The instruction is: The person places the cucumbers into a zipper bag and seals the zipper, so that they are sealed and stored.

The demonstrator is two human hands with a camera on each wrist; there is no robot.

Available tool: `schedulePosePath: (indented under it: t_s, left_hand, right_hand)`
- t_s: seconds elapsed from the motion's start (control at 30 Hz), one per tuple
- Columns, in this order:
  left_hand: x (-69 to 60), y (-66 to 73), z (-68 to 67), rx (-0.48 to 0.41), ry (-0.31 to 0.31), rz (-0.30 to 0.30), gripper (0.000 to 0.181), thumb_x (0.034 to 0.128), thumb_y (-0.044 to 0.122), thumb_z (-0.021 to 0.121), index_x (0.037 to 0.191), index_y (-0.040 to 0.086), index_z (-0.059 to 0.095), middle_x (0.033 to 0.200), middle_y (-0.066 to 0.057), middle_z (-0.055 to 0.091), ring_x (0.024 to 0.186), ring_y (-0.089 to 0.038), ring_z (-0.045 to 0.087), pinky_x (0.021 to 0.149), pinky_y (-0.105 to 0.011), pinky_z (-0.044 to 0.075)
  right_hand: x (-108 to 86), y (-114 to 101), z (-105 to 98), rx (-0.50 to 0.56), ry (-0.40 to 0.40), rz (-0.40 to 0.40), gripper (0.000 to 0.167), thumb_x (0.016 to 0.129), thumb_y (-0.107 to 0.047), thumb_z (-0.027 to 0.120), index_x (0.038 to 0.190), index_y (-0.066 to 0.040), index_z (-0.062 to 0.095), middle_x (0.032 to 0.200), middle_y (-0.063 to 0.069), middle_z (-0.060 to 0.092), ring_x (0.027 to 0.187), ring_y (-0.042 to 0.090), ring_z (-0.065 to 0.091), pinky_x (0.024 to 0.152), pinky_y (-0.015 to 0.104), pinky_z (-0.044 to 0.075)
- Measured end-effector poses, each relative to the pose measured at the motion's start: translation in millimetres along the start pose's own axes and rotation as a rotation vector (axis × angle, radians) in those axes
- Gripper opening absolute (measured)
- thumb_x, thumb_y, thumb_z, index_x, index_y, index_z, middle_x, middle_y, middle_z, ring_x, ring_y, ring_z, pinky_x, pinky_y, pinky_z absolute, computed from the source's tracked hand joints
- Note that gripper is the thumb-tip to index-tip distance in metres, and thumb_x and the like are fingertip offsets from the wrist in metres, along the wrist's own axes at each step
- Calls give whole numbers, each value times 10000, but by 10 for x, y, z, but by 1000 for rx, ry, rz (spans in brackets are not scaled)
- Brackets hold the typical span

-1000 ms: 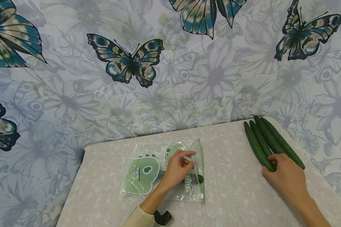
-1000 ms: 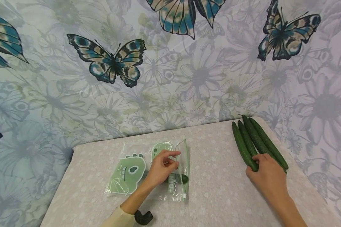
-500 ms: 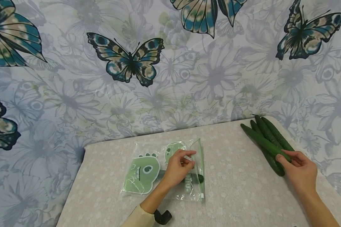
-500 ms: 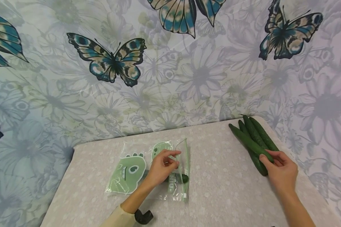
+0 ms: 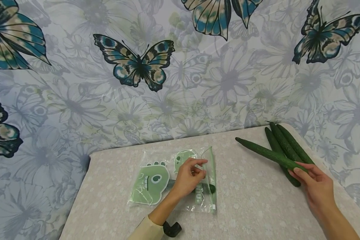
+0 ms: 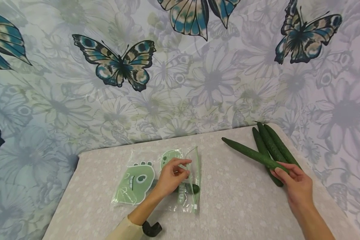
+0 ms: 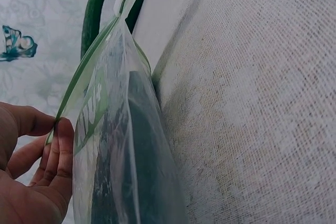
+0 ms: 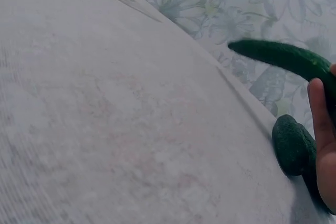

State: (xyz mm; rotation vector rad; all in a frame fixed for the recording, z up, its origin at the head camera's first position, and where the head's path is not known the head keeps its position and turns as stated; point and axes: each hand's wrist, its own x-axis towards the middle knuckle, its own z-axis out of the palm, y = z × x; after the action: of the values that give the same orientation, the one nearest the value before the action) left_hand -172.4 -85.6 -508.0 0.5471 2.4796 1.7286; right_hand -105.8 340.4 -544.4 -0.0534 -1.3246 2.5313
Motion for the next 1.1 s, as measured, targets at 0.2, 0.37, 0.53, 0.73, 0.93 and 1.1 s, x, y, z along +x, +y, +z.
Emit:
schedulePosePath:
  t_s: [0.2, 0.37, 0.53, 0.73, 0.93, 1.1]
  left_hand:
    - [-6, -3, -17, 14, 12, 3, 367, 973, 52, 727, 1317, 174, 765, 1224, -234, 648, 832, -28, 707, 756, -185, 588]
    - [-3, -6, -21, 15, 23, 10, 367, 965, 44, 729, 1308, 167, 770, 1208, -223, 653, 828, -39, 712, 743, -181, 584]
    - [-5, 4, -29, 12, 22, 13, 365, 966, 42, 728, 1309, 161, 769, 1209, -233, 650, 824, -29, 709, 736, -180, 582]
    - [-3, 16, -50, -4, 25, 9, 375, 960, 32, 734, 1310, 163, 770, 1228, -250, 643, 849, -53, 723, 751, -177, 585]
    - [-7, 10, -69, -1, 13, 5, 380, 972, 50, 738, 1326, 186, 763, 1241, -243, 640, 871, -79, 726, 768, -183, 585]
    - [-5, 3, -73, 13, 6, 10, 375, 982, 71, 736, 1331, 206, 759, 1251, -234, 645, 875, -46, 719, 781, -195, 591]
  right_hand:
    - [-40, 0, -74, 138, -185, 60, 423, 1035, 225, 415, 1253, 71, 743, 1296, 60, 704, 1119, 222, 790, 940, 342, 637]
    - [-53, 9, -59, 107, -326, 72, 483, 1055, 219, 346, 1325, 65, 714, 1312, 76, 720, 1143, 224, 784, 968, 331, 626]
    - [-45, 61, 24, 45, -417, 81, 503, 1056, 219, 332, 1347, 51, 707, 1319, 75, 742, 1144, 208, 781, 971, 309, 620]
    - [-30, 187, 154, -56, -445, 156, 477, 1068, 180, 388, 1374, 3, 708, 1350, 19, 712, 1155, 157, 771, 972, 297, 619]
    - [15, 341, 372, -159, -468, 225, 421, 1061, 143, 467, 1333, -34, 736, 1270, -6, 757, 1131, 127, 774, 963, 296, 628]
    - [60, 471, 546, -248, -484, 279, 365, 1052, 101, 545, 1311, -60, 747, 1211, -5, 805, 1104, 99, 780, 960, 281, 631]
